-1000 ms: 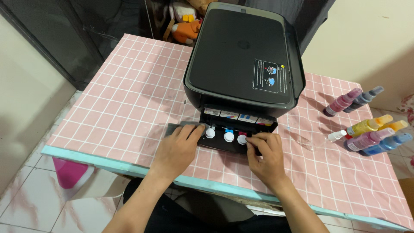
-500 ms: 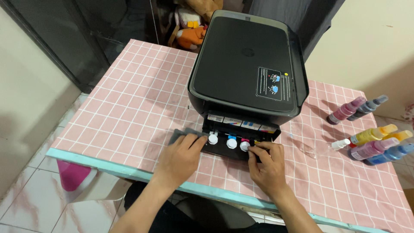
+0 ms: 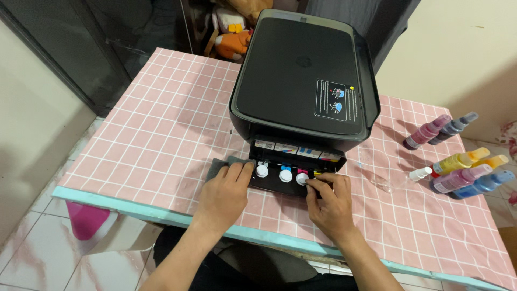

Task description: The person refills the ink tanks of an HP printer using a syringe and ink bottles. They remove the caps from the tanks, inject ink into each color, and then wipe the area with a cloth before closing the printer.

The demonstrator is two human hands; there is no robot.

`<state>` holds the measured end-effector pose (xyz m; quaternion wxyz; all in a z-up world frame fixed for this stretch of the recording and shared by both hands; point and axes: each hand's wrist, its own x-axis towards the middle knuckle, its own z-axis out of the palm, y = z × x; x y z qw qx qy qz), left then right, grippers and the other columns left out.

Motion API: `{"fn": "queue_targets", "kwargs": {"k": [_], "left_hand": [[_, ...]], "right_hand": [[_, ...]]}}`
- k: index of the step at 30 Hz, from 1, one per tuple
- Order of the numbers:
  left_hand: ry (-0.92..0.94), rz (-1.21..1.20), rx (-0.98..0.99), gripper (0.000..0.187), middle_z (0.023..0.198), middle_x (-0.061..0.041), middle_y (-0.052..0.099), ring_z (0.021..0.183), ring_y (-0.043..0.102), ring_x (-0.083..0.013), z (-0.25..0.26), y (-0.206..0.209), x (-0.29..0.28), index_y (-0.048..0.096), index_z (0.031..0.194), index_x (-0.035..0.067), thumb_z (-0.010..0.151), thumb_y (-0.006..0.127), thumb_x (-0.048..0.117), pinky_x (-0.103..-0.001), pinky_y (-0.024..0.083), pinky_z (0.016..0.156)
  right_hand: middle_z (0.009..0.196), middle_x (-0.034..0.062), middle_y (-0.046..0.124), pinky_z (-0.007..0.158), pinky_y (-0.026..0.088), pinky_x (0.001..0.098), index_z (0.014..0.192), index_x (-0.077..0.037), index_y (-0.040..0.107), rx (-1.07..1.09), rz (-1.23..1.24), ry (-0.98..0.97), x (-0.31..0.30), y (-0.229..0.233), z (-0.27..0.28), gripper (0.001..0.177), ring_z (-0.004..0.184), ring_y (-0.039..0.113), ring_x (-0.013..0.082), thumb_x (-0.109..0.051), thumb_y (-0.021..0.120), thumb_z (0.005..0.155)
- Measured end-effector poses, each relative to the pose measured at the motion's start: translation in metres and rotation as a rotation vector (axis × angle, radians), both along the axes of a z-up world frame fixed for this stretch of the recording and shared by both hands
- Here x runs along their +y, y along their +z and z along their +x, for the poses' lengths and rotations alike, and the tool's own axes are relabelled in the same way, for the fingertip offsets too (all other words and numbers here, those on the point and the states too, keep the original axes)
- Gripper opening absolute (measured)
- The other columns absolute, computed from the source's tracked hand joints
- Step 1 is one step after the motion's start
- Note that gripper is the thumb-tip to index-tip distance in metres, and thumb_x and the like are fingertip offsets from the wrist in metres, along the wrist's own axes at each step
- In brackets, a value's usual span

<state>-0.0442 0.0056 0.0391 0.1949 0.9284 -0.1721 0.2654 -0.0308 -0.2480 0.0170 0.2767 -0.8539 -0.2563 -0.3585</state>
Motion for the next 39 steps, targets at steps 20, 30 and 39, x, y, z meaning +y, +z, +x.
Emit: {"fn": "queue_targets", "kwargs": {"k": [20,30,39], "left_hand": [[-0.016,-0.17,0.058,0.033,0.103,-0.007,0.065,0.091,0.066,-0.0274,0.0,-0.001,0.001,0.067,0.119,0.003,0.087,0.061,0.001,-0.038,0.058,0.07],[-0.053,-0.173,0.036,0.034,0.104,-0.007,0.066,0.094,0.065,-0.0302,0.002,0.003,0.002,0.068,0.118,0.005,0.085,0.061,0.0,-0.041,0.056,0.076],[0.01,-0.241,0.115,0.032,0.105,-0.01,0.066,0.097,0.066,-0.0328,-0.019,0.003,0.007,0.067,0.116,0.004,0.085,0.06,0.002,-0.044,0.056,0.079]], "right_hand": [[0.106,0.0122,0.061,0.078,0.047,0.0366,0.1,-0.007,0.071,0.004,0.014,-0.011,0.001,0.0,0.0,0.022,0.094,0.055,0.0285,0.002,0.076,0.08],[0.106,0.0124,0.062,0.079,0.047,0.0379,0.101,-0.006,0.071,-0.01,0.011,0.0,0.0,-0.002,-0.001,0.021,0.094,0.056,0.029,0.002,0.075,0.081],[0.104,0.0127,0.063,0.078,0.048,0.038,0.102,-0.004,0.07,-0.03,-0.024,0.027,0.0,0.016,-0.004,0.024,0.094,0.059,0.0296,0.003,0.076,0.08]]}}
